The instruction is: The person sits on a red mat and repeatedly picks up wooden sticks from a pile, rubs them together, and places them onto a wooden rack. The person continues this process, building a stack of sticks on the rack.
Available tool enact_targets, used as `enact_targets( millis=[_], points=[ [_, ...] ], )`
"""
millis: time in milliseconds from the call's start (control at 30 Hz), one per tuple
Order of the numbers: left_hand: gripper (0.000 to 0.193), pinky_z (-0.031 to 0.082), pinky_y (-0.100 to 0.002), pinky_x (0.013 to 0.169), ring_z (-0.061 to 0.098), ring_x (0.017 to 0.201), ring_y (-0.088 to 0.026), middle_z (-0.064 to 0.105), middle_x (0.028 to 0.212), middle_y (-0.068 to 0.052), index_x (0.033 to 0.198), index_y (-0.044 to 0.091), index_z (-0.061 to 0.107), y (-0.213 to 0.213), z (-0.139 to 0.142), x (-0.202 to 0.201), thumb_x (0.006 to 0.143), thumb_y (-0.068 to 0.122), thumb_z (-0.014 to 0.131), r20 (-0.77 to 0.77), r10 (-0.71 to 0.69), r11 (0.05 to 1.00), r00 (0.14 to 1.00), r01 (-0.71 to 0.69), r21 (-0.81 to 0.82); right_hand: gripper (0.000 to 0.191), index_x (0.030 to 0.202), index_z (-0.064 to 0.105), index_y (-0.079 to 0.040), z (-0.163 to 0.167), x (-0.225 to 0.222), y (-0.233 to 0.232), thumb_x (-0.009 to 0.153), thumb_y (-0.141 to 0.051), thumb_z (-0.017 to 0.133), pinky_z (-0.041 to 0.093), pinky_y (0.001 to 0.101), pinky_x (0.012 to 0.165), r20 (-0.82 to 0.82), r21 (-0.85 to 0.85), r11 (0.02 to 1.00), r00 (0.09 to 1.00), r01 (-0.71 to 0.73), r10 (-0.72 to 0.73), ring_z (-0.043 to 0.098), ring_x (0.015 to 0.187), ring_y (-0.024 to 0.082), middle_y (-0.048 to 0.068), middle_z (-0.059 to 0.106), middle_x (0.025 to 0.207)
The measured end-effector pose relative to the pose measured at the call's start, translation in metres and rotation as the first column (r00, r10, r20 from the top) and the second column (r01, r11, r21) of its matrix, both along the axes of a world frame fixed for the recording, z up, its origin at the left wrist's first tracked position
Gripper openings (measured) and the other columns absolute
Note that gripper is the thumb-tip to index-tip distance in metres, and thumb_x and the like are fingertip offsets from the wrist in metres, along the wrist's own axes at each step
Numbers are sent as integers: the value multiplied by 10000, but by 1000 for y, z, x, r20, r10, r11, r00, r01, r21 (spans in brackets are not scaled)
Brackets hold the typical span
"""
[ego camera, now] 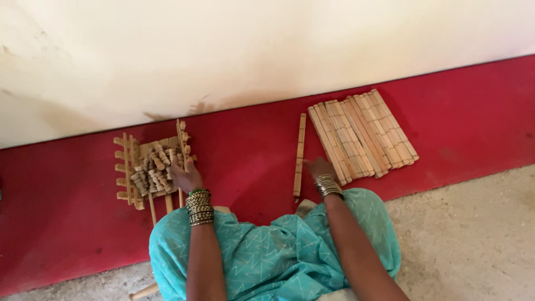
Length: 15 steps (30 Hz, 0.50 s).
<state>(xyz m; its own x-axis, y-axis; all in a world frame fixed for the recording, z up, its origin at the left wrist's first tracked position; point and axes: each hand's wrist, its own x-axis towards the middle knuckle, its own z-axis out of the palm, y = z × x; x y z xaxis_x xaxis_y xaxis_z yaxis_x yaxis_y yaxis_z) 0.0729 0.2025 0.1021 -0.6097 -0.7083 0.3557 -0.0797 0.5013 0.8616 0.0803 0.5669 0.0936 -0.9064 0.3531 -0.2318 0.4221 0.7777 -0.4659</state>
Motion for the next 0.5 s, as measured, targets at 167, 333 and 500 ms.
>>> enact_targets(
  millis=[167, 333, 500],
  points=[
    [548, 483, -549, 1001, 455, 1345, -424, 501, 1467, -241, 1406, 66, 549, 24, 5, 3, 891, 138, 720, 9, -64, 996, 998, 64, -66, 847, 1379, 421, -7, -14, -5, -38, 800, -528, 753, 596, 539, 808, 47, 151, 973, 984, -175, 170, 697, 1012, 426, 247, 609, 1287],
    [519, 489, -504, 1081, 548, 1290, -332, 571, 1482, -162, 1457, 101, 537, 52, -7, 6, 973, 189, 704, -48, -281, 938, 958, 264, -224, 628, 1373, 462, -66, -15, -7, -41, 917, -451, 660, 588, 540, 789, -18, 84, 979, 982, -187, 189, 705, 944, 422, 236, 673, 1182],
    [654, 516, -446, 1050, 561, 1302, -288, 525, 1470, -191, 1499, 44, 422, 56, -11, -12, 951, 276, 695, -240, -552, 781, 798, 596, 187, 419, 1367, 503, -125, 0, 8, -77, 1035, -373, 568, 579, 541, 771, -82, 11, 909, 905, -417, 416, 714, 877, 419, 225, 737, 1078]
  ],
)
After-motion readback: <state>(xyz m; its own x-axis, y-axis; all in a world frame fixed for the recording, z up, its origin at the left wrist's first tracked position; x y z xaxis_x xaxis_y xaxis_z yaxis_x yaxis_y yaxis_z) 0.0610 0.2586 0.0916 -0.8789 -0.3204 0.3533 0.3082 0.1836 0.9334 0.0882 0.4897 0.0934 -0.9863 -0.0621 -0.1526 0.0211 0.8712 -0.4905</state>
